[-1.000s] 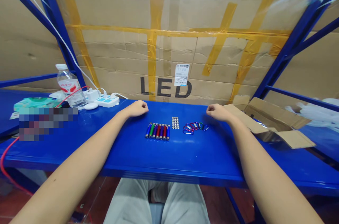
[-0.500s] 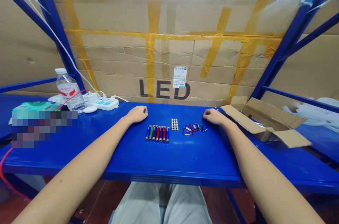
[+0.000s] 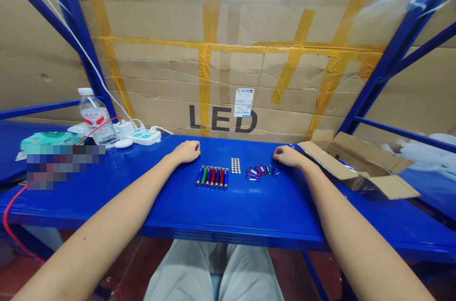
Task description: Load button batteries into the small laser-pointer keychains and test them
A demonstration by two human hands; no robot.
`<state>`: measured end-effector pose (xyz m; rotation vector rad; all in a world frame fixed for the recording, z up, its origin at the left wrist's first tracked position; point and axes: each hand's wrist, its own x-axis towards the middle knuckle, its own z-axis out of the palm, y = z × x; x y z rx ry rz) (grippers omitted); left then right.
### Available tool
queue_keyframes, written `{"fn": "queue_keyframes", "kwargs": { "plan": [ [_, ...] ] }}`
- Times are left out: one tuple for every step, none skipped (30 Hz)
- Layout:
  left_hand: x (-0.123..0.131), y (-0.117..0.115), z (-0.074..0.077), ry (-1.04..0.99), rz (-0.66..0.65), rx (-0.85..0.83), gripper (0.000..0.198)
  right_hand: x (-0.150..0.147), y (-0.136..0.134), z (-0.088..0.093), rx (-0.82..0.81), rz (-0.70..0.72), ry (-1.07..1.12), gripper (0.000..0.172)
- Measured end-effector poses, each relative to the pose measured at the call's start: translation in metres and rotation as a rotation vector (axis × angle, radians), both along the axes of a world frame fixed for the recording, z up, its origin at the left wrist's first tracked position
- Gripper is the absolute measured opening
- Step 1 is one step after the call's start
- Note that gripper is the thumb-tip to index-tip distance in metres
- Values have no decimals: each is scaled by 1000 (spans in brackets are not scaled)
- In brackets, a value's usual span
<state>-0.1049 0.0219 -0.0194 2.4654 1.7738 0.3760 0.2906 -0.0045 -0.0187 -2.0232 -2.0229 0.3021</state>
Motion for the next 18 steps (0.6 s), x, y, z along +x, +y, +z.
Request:
{"fn": "queue_keyframes", "kwargs": {
  "plan": [
    [0, 0, 0, 1, -4, -1, 12, 0, 0, 0, 0, 0, -3, 13],
    [1, -1, 0, 1, -5, -1, 12, 0, 0, 0, 1, -3, -9, 13],
    [2, -1, 0, 0, 0, -2, 11, -1, 0, 0, 4, -8, -19, 13],
    [3, -1, 0, -5, 16, -2, 11, -1, 1, -1, 8, -16, -32, 13],
    [4, -2, 0, -15, 44, -2, 11, -2, 1, -1, 12, -24, -42, 14],
    [6, -3, -1, -28, 81, -2, 11, -2, 2, -2, 15, -30, -51, 14],
    [8, -3, -1, -40, 121, -3, 11, -2, 3, -3, 17, -34, -55, 14],
    [10, -4, -2, -50, 156, -5, 12, -2, 3, -3, 19, -37, -56, 14],
    [11, -5, -3, -56, 182, -7, 12, -2, 4, -4, 19, -39, -55, 14],
    [13, -6, -3, -60, 196, -9, 13, -2, 4, -4, 17, -40, -54, 15],
    [14, -6, -3, -62, 205, -13, 13, -2, 4, -4, 17, -42, -56, 16],
    [15, -7, -2, -66, 211, -17, 13, -1, 4, -4, 20, -46, -63, 16],
    [16, -8, -1, -73, 218, -19, 13, -2, 3, -3, 26, -53, -74, 17],
    [17, -10, 1, -86, 225, -13, 12, -3, 2, -1, 36, -66, -90, 17],
    [18, -11, 3, -103, 230, 1, 12, -5, 0, 1, 54, -88, -105, 18],
    [20, -14, 6, -128, 227, 20, 11, -9, -2, 4, 81, -117, -118, 19],
    [23, -17, 9, -162, 214, 47, 12, -16, -6, 8, 116, -154, -119, 21],
    [27, -21, 12, -200, 186, 70, 13, -24, -10, 12, 172, -207, -109, 22]
  ]
}}
